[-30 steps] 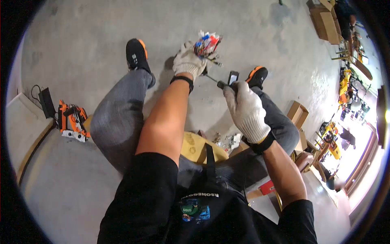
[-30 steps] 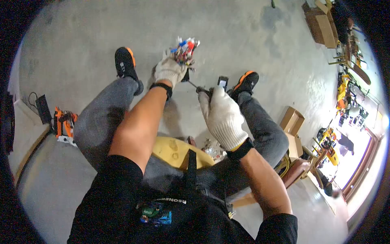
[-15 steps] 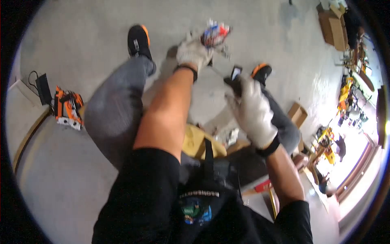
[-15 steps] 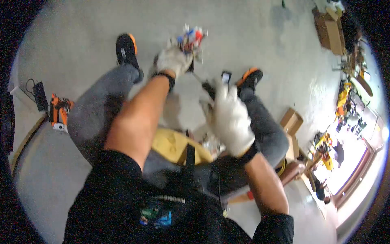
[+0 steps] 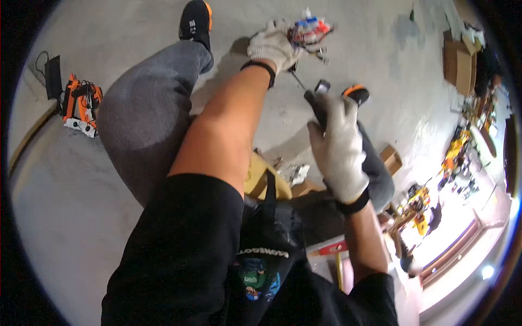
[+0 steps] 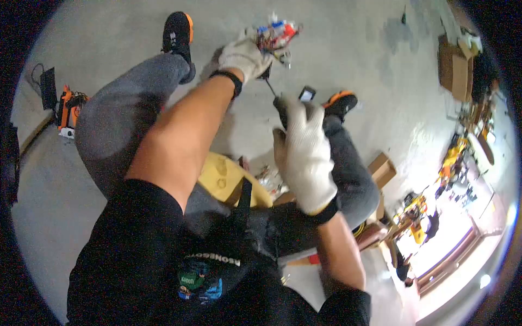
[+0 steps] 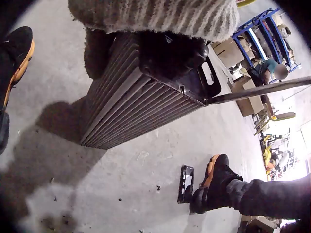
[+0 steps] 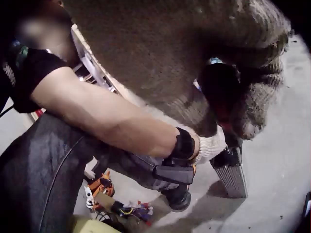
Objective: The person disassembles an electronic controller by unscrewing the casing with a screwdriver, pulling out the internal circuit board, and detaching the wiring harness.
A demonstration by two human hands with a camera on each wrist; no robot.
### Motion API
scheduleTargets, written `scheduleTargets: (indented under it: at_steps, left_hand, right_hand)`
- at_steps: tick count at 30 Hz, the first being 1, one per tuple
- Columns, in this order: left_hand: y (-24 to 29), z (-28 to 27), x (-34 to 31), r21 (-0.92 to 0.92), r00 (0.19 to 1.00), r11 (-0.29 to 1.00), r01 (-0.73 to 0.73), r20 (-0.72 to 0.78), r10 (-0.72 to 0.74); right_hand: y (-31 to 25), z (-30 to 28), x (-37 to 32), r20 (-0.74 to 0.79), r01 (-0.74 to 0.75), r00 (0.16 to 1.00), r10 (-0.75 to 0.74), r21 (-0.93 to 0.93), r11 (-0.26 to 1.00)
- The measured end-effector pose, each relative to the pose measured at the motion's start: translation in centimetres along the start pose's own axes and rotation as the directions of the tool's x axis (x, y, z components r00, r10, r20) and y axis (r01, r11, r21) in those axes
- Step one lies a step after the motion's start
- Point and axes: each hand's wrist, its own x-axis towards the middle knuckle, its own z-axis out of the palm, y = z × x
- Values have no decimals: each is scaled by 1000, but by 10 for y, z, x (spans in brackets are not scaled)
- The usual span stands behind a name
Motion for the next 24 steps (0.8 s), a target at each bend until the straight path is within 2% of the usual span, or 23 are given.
scheduleTargets:
  at_steps: [1,2,3,5,6,8,9,11,12,13,15,16,19,20,21,23,24]
  left_hand:
    - [-3,11,9,9,999,1000,-19,-33,19]
    - [-1,14,12,45,995,997,-65,-78,68]
    - [2,-4,4,6,1000,1000,-11,13,11]
    - [-7,29,20,-96,998,995,40,-48,-45]
    - [-12,41,30,-109,996,992,65,-53,-71]
    - [-17,67,40,-16,988,999,-40,-153,37]
    - [-12,57,27,-34,988,999,-27,-150,22]
    - [-3,4,2,24,988,993,-114,-104,116]
    - [-7,14,9,24,979,992,-123,-160,125]
    - [-4,23,17,-137,997,989,52,-48,-59]
    - [4,-9,2,-188,988,971,146,72,-135]
    - [-8,34,23,-155,995,986,58,-66,-69]
    - [1,7,6,-153,995,984,90,-35,-96]
    - [-6,30,18,-62,994,998,15,-107,-21]
    - [-9,38,22,-7,993,1000,-29,-118,28]
    - [-11,44,26,-50,992,998,-24,-122,18]
    - [-6,28,18,-119,996,992,32,-82,-42]
  right_hand:
    - [2,-2,-2,41,76,997,-72,-104,992]
    - [5,1,-2,41,94,995,-91,-67,993]
    - [4,2,-3,91,28,996,-17,-114,993]
    - [-6,-2,2,107,-130,985,137,-65,989]
    - [-2,-1,5,82,-166,982,168,-24,986]
    - [7,2,8,54,-239,970,238,5,971]
    - [9,2,4,67,-232,970,232,-11,973]
    - [8,4,5,-15,-42,999,41,-100,994]
    - [-3,-3,5,53,-69,996,75,-106,992]
    - [2,-1,4,92,-50,994,64,-149,988]
    - [4,1,4,135,-35,989,66,-216,976]
    - [6,3,5,131,-39,989,68,-216,976]
    - [11,7,4,122,4,992,30,-263,965]
    - [8,6,4,106,-34,993,56,-202,979]
    - [5,6,4,93,-70,992,83,-138,988]
    - [5,7,1,84,-111,990,117,-78,991]
    - [6,5,2,116,-219,968,221,-25,975]
